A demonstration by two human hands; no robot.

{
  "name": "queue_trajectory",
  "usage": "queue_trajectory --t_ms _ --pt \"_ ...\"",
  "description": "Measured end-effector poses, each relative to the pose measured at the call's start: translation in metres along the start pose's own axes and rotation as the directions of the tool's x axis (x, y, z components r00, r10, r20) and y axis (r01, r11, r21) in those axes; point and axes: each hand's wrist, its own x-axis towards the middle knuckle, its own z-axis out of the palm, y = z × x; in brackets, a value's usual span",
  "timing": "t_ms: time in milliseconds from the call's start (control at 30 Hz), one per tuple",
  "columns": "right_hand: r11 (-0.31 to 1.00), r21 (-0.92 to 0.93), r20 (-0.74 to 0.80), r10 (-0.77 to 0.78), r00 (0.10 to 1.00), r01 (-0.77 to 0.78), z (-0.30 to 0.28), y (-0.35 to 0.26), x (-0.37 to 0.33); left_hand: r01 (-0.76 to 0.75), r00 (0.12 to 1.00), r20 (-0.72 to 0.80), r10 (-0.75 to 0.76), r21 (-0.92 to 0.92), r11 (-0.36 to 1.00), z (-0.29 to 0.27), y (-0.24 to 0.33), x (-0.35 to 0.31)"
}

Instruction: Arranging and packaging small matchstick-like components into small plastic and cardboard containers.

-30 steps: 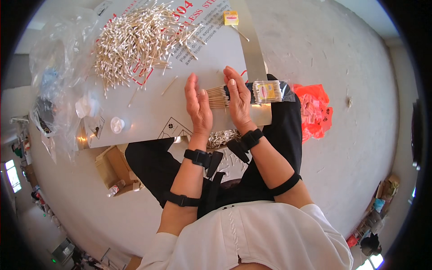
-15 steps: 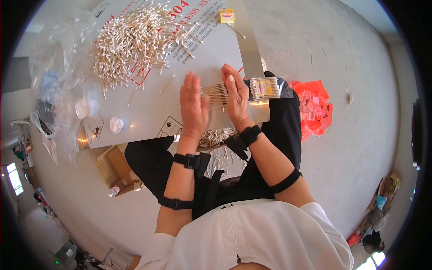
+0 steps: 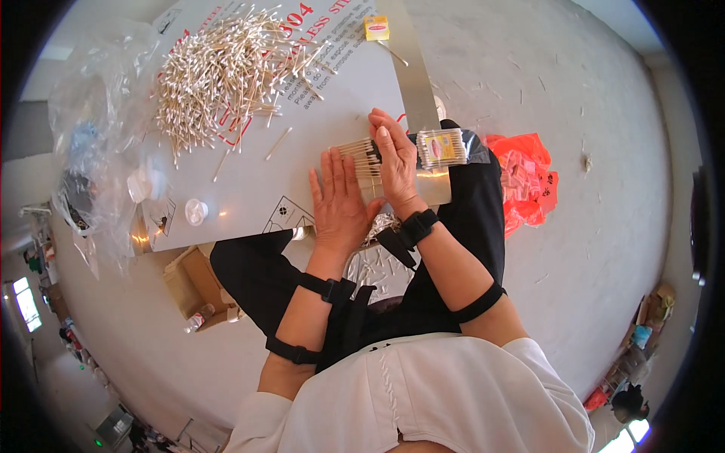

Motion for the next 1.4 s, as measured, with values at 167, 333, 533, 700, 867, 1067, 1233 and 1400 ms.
queue_trajectory --t_ms 167,333,533,700,867,1067,1233,1400 --pt "0.999 0.013 0.005 0.029 1.000 -0.029 -0.002 -0.001 0.001 0.020 1.000 -0.013 -0.020 0.004 1.000 0.001 0.000 0.005" --pt "0.996 0.083 0.004 0.038 0.999 -0.038 0.000 -0.003 0.002 0.004 1.000 -0.026 -0.004 0.015 1.000 -0.001 -0.005 0.014" --pt "0.992 0.103 0.038 0.072 0.997 -0.075 -0.005 -0.006 0.003 -0.034 0.998 0.045 0.033 0.026 0.999 -0.010 -0.006 0.007" --pt "0.986 0.143 0.042 0.076 0.996 -0.081 -0.005 -0.007 0.003 -0.032 0.997 0.071 0.031 0.017 0.999 -0.007 -0.007 0.003" --pt "0.991 0.110 0.070 0.068 0.995 -0.076 -0.003 -0.009 0.004 -0.054 0.934 -0.355 -0.040 -0.252 0.966 0.000 -0.024 0.020" --pt "0.981 0.152 0.057 0.115 0.992 -0.122 -0.007 -0.007 0.005 -0.053 0.956 -0.292 -0.006 -0.192 0.980 -0.018 -0.032 0.057" --pt "0.979 0.148 0.055 0.136 0.989 -0.143 -0.004 -0.009 0.004 -0.076 0.952 -0.305 0.016 -0.185 0.980 -0.017 -0.044 0.073" --pt "0.984 0.132 0.048 0.111 0.993 -0.116 -0.004 -0.008 0.005 -0.160 0.937 -0.334 0.099 -0.160 0.974 -0.013 -0.048 0.076"
